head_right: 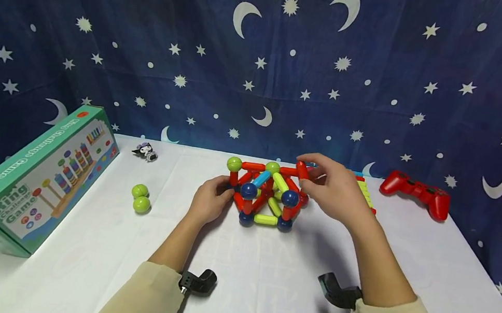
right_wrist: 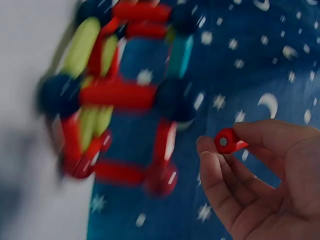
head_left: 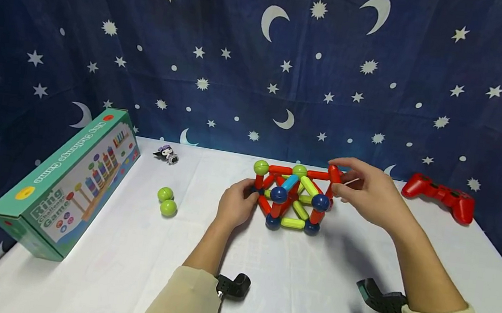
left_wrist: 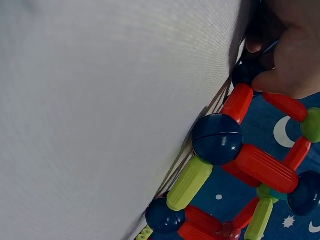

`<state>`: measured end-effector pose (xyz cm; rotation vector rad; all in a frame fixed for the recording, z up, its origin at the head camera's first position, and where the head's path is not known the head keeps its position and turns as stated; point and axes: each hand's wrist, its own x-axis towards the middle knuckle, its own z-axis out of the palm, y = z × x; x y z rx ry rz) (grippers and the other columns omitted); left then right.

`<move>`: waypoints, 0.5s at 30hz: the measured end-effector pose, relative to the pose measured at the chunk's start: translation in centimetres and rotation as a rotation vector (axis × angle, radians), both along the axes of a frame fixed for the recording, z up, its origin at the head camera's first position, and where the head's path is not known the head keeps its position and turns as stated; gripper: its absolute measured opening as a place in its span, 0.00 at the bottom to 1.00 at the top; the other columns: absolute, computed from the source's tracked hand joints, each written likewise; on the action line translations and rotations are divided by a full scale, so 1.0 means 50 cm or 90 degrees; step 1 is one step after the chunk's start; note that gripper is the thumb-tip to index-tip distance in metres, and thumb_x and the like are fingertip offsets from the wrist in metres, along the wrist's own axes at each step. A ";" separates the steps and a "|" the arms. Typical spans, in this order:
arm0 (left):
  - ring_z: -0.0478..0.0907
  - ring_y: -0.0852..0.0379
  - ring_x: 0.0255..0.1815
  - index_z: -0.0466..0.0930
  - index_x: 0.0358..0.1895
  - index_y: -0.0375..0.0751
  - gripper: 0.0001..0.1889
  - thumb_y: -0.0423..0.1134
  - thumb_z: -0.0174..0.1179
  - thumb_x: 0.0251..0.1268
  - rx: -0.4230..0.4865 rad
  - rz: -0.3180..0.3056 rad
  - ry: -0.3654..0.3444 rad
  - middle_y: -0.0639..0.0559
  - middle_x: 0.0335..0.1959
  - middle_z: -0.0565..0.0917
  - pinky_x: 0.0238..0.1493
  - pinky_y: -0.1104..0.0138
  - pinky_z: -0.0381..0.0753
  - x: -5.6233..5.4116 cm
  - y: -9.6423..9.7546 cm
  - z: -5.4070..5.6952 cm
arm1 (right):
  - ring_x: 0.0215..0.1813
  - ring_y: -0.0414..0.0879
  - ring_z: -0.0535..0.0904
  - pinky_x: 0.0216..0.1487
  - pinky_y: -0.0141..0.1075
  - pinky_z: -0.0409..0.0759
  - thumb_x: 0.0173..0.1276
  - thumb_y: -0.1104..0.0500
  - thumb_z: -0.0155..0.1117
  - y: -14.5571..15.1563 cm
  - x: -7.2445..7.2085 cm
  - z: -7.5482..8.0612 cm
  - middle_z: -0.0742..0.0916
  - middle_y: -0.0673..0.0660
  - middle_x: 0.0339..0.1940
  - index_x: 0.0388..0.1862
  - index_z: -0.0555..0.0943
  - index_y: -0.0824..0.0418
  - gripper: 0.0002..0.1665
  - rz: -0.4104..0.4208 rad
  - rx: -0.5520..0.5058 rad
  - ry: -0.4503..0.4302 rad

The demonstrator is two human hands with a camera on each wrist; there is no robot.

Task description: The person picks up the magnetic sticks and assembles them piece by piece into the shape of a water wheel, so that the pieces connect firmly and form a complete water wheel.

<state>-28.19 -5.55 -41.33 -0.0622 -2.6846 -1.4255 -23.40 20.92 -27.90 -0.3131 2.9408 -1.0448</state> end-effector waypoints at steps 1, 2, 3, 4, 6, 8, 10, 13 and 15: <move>0.79 0.44 0.67 0.79 0.68 0.42 0.21 0.37 0.60 0.75 0.001 0.001 -0.001 0.43 0.63 0.84 0.74 0.48 0.70 0.000 -0.001 0.000 | 0.54 0.60 0.85 0.44 0.47 0.87 0.72 0.56 0.68 -0.019 -0.002 0.006 0.87 0.65 0.55 0.73 0.74 0.51 0.32 0.006 0.000 0.001; 0.79 0.44 0.67 0.79 0.68 0.42 0.21 0.37 0.60 0.75 0.003 0.002 -0.002 0.43 0.63 0.84 0.74 0.48 0.70 0.000 -0.002 0.001 | 0.55 0.61 0.84 0.45 0.48 0.88 0.72 0.56 0.68 -0.038 -0.003 0.010 0.87 0.65 0.55 0.72 0.74 0.50 0.31 0.014 0.001 0.003; 0.79 0.44 0.67 0.79 0.67 0.42 0.21 0.37 0.60 0.74 0.003 0.003 -0.003 0.43 0.63 0.84 0.74 0.48 0.70 0.001 -0.003 0.001 | 0.57 0.61 0.84 0.46 0.48 0.88 0.72 0.56 0.68 -0.055 -0.004 0.012 0.87 0.64 0.55 0.72 0.75 0.50 0.30 0.022 0.003 0.005; 0.79 0.44 0.67 0.79 0.67 0.42 0.21 0.37 0.60 0.74 0.004 0.004 -0.004 0.43 0.63 0.85 0.74 0.48 0.70 0.001 -0.004 0.001 | 0.57 0.61 0.83 0.47 0.48 0.88 0.72 0.56 0.68 -0.072 -0.005 0.012 0.87 0.63 0.55 0.71 0.75 0.49 0.30 0.030 0.006 0.005; 0.79 0.44 0.67 0.80 0.67 0.42 0.21 0.38 0.60 0.74 0.005 0.003 -0.004 0.43 0.62 0.85 0.74 0.48 0.70 0.002 -0.005 0.001 | 0.55 0.59 0.83 0.47 0.46 0.88 0.72 0.57 0.68 -0.101 -0.008 0.008 0.88 0.62 0.54 0.70 0.76 0.49 0.29 0.043 0.001 0.004; 0.79 0.44 0.67 0.80 0.67 0.41 0.21 0.37 0.60 0.74 0.007 0.001 -0.003 0.43 0.62 0.85 0.74 0.47 0.70 0.002 -0.004 0.001 | 0.53 0.57 0.83 0.47 0.45 0.88 0.72 0.57 0.68 -0.127 -0.013 0.002 0.89 0.60 0.52 0.69 0.77 0.49 0.27 0.049 -0.008 0.007; 0.80 0.44 0.66 0.80 0.66 0.41 0.20 0.37 0.60 0.74 0.010 -0.003 0.002 0.43 0.62 0.85 0.74 0.47 0.70 0.000 -0.003 0.001 | 0.51 0.55 0.84 0.47 0.45 0.88 0.71 0.58 0.69 -0.147 -0.021 -0.004 0.90 0.59 0.50 0.68 0.78 0.49 0.27 0.052 -0.022 0.012; 0.80 0.44 0.66 0.81 0.66 0.41 0.20 0.37 0.60 0.73 0.011 -0.006 0.008 0.43 0.61 0.85 0.73 0.47 0.71 -0.001 -0.003 0.000 | 0.49 0.54 0.85 0.48 0.46 0.87 0.71 0.58 0.69 -0.174 -0.035 -0.006 0.90 0.59 0.48 0.66 0.80 0.51 0.25 0.052 -0.038 0.025; 0.80 0.44 0.66 0.81 0.66 0.41 0.20 0.37 0.60 0.73 0.010 -0.007 0.011 0.43 0.61 0.86 0.73 0.46 0.71 -0.002 -0.005 -0.001 | 0.48 0.54 0.86 0.49 0.46 0.88 0.71 0.58 0.69 -0.190 -0.044 -0.007 0.90 0.58 0.47 0.66 0.81 0.52 0.25 0.057 -0.043 0.033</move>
